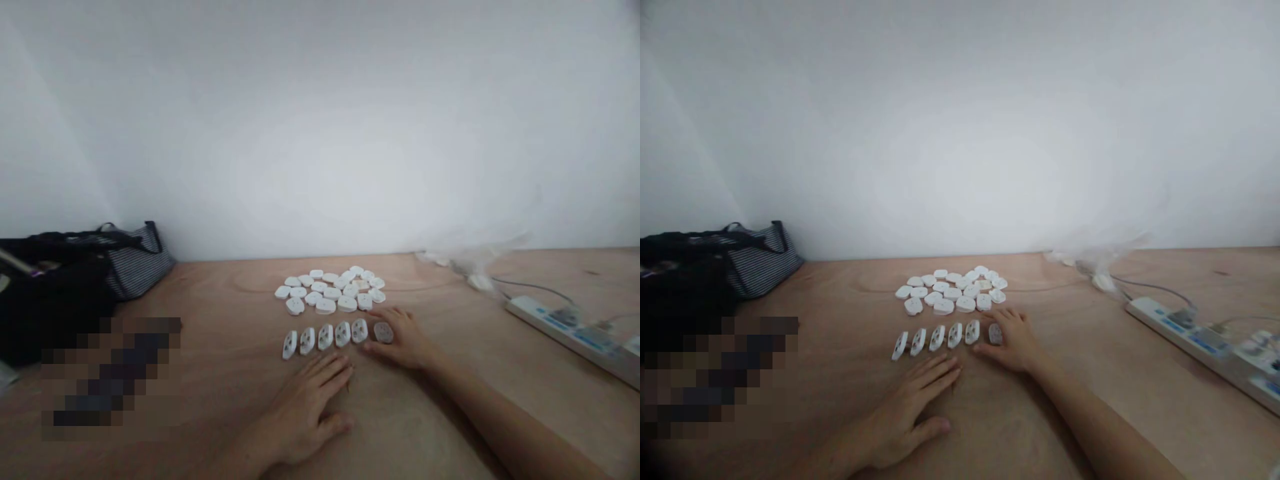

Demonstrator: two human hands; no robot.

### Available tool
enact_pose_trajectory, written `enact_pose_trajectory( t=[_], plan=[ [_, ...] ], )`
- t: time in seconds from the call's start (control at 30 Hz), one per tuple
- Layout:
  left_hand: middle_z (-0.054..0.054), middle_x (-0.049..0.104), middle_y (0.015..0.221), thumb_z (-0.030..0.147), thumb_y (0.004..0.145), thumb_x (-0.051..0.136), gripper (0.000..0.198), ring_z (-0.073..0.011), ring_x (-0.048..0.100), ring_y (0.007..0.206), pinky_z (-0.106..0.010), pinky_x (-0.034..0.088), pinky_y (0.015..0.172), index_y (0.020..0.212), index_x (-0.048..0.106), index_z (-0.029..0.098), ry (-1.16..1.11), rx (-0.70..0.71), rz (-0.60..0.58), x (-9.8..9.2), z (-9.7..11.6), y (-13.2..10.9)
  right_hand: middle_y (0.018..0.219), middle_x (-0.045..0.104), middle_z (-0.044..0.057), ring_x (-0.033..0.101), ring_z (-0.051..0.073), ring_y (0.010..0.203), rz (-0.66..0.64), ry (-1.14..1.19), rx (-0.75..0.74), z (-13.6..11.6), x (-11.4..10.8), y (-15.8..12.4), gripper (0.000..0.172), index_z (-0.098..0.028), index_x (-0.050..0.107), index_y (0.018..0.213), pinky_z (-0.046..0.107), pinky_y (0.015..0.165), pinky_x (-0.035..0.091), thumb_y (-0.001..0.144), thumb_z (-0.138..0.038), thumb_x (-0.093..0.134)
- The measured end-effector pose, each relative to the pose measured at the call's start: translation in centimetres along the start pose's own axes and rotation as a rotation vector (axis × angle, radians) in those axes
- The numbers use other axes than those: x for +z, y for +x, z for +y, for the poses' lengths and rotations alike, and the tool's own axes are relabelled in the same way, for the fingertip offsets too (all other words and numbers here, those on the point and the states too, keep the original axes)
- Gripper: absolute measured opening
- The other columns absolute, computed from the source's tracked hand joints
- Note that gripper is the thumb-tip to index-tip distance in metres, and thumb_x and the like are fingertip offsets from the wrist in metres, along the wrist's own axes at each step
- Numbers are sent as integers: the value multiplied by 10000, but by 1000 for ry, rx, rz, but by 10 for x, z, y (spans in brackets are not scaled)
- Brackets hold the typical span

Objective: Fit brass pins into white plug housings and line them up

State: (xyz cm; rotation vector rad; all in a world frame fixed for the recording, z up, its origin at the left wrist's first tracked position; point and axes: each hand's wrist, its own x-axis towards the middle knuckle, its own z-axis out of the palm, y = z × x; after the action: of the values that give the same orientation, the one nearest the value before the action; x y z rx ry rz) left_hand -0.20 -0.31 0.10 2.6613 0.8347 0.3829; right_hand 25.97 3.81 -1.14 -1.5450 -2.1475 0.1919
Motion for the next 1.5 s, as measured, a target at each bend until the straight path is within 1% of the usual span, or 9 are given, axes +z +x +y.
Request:
enact_pose_trajectory(
  t=[0.1, 0.27, 0.4, 0.53, 0.67, 0.83, 1.03, 1.23, 1.5],
  plan=[
    [-77, 410, 1424, 381, 843, 582, 586, -287, 342, 1321, -513, 317, 1058, 1379, 375, 266, -13, -28, 18, -2, 2, 0, 1279, 522, 120, 442, 330, 1142, -60, -27, 4, 14, -10, -4, 624, -242, 520, 1247, 492, 901, 302, 711, -540, 635],
    [-71, 519, 1342, 299, 838, 590, 490, -257, 454, 1250, -464, 378, 1035, 1312, 479, 251, -55, -39, 101, -1, 2, -1, 1130, 607, 97, 499, 314, 1048, -124, -35, 1, 22, -20, -9, 433, -257, 643, 1079, 481, 863, 323, 715, -491, 646],
    [-60, 597, 1258, 229, 846, 563, 359, -229, 532, 1176, -411, 427, 1004, 1204, 586, 247, -92, -38, 162, 3, -3, -2, 957, 659, 48, 541, 274, 939, -148, -16, -27, 8, -24, -14, 359, -256, 683, 900, 430, 839, 338, 616, -469, 733],
    [-82, 630, 1197, 220, 827, 576, 308, -229, 586, 1095, -379, 474, 950, 1129, 637, 208, -89, -83, 183, 5, -6, -2, 841, 668, 19, 563, 247, 852, -144, 66, -95, -16, -18, -22, 331, -244, 662, 835, 403, 809, 351, 587, -438, 764],
    [-73, 644, 1133, 190, 835, 555, 256, -216, 607, 1030, -340, 495, 901, 1061, 673, 205, -90, -75, 214, 5, -5, 0, 947, 664, 32, 568, 246, 892, -109, 152, -145, -35, -5, -29, 351, -242, 654, 918, 383, 801, 371, 635, -430, 744],
    [-63, 665, 1001, 139, 838, 536, 187, -198, 628, 925, -311, 506, 825, 883, 710, 192, -124, -73, 260, 7, -6, 3, 1076, 629, 68, 546, 275, 990, -100, 183, -132, -35, 2, -30, 524, -254, 635, 1078, 408, 861, 376, 611, -454, 763],
    [-49, 650, 834, 186, 883, 507, 170, -188, 598, 825, -306, 484, 760, 816, 663, 188, -120, 0, 372, 7, -5, 3, 955, 652, 37, 564, 251, 917, -69, 243, -143, -35, 0, -30, 387, -258, 683, 926, 384, 824, 381, 606, -460, 766],
    [-42, 640, 775, 164, 892, 507, 132, -180, 576, 768, -305, 457, 731, 857, 634, 173, -106, 57, 511, 8, -4, 4, 897, 649, 32, 552, 242, 878, 4, 288, -187, -48, 7, -32, 404, -238, 660, 887, 372, 800, 363, 585, -483, 766],
    [-47, 653, 788, 130, 873, 542, 129, -177, 582, 774, -305, 453, 741, 870, 664, 173, -87, 117, 517, 9, -2, 4, 857, 642, 27, 542, 237, 851, 16, 278, -236, -58, 12, -34, 414, -241, 653, 883, 368, 774, 340, 578, -500, 760]
  ],
)
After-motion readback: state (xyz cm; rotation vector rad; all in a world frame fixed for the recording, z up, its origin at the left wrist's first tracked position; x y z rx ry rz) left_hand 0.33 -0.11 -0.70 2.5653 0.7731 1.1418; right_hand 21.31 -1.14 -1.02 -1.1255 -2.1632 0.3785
